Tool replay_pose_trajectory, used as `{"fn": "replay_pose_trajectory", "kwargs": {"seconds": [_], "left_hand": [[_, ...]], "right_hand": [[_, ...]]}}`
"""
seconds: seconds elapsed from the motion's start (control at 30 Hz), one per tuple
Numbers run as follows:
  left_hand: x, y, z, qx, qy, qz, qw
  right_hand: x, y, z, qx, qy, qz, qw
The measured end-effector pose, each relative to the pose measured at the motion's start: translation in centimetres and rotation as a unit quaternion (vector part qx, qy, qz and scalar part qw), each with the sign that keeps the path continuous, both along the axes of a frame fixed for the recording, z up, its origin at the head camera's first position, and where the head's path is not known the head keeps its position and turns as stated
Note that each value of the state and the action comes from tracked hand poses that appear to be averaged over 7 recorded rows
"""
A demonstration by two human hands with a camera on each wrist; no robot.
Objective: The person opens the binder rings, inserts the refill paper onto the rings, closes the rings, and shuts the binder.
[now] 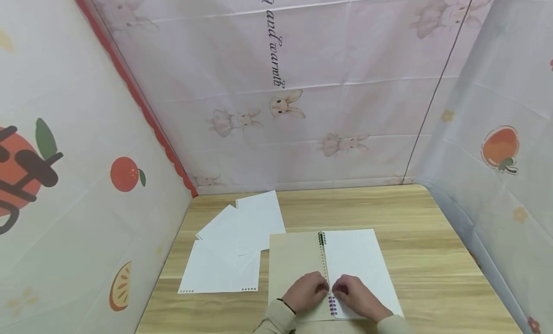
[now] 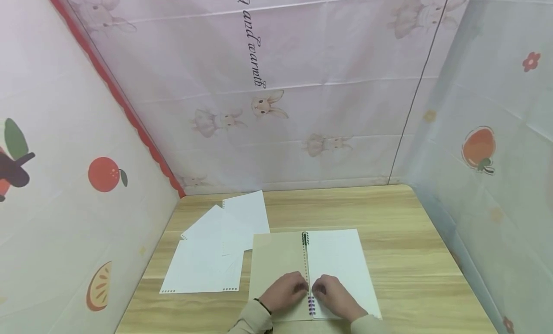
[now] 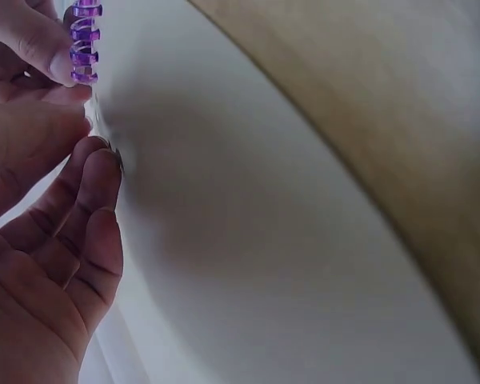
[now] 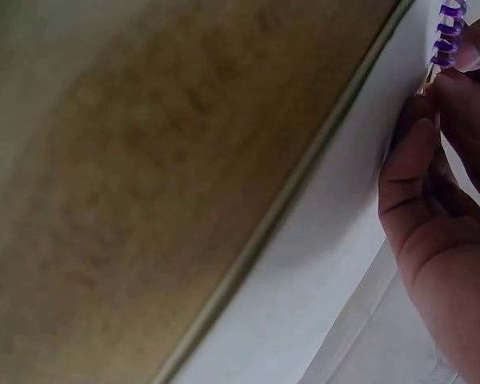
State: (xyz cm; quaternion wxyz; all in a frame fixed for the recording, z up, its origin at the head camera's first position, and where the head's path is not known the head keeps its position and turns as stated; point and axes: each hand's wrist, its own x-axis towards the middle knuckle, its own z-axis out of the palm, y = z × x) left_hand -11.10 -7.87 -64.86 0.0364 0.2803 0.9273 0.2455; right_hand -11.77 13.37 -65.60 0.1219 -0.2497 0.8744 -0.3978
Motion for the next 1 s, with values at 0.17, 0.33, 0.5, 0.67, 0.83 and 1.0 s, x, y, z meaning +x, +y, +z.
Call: {"fn": "replay_pose_trajectory", "kwargs": {"seconds": [0.17,0.33,0.5,0.67,0.83,1.0], "left_hand": [[0.19,0.30,-0.02,-0.007,-0.007,-0.002,0.9999],[0.24,0.38,-0.24,-0.009,-0.013,-0.006,0.9999],[0.36,0.19,-0.50,0.001,-0.017,-0.023,0.9996],[0.47,0.15,-0.63,0.003,-0.017,-0.037,0.9992],[0.56,0.07,-0.44,-0.011,0.006,-0.050,0.9987],[0.51,0.03,-0.44,-0.025,0.031,-0.061,0.9973]], "right_hand": [[0.35,-0.15,-0.12,-0.011,0.014,0.006,0.9998],[0.50,-0.24,-0.10,-0.014,0.023,0.016,0.9995],[0.40,-0.17,-0.21,-0.017,0.022,0.026,0.9993],[0.32,0.01,-0.46,-0.013,0.031,0.026,0.9991],[0.24,0.08,-0.55,-0.018,0.033,0.027,0.9989],[0.26,0.04,-0.36,-0.021,0.028,0.027,0.9990]]}}
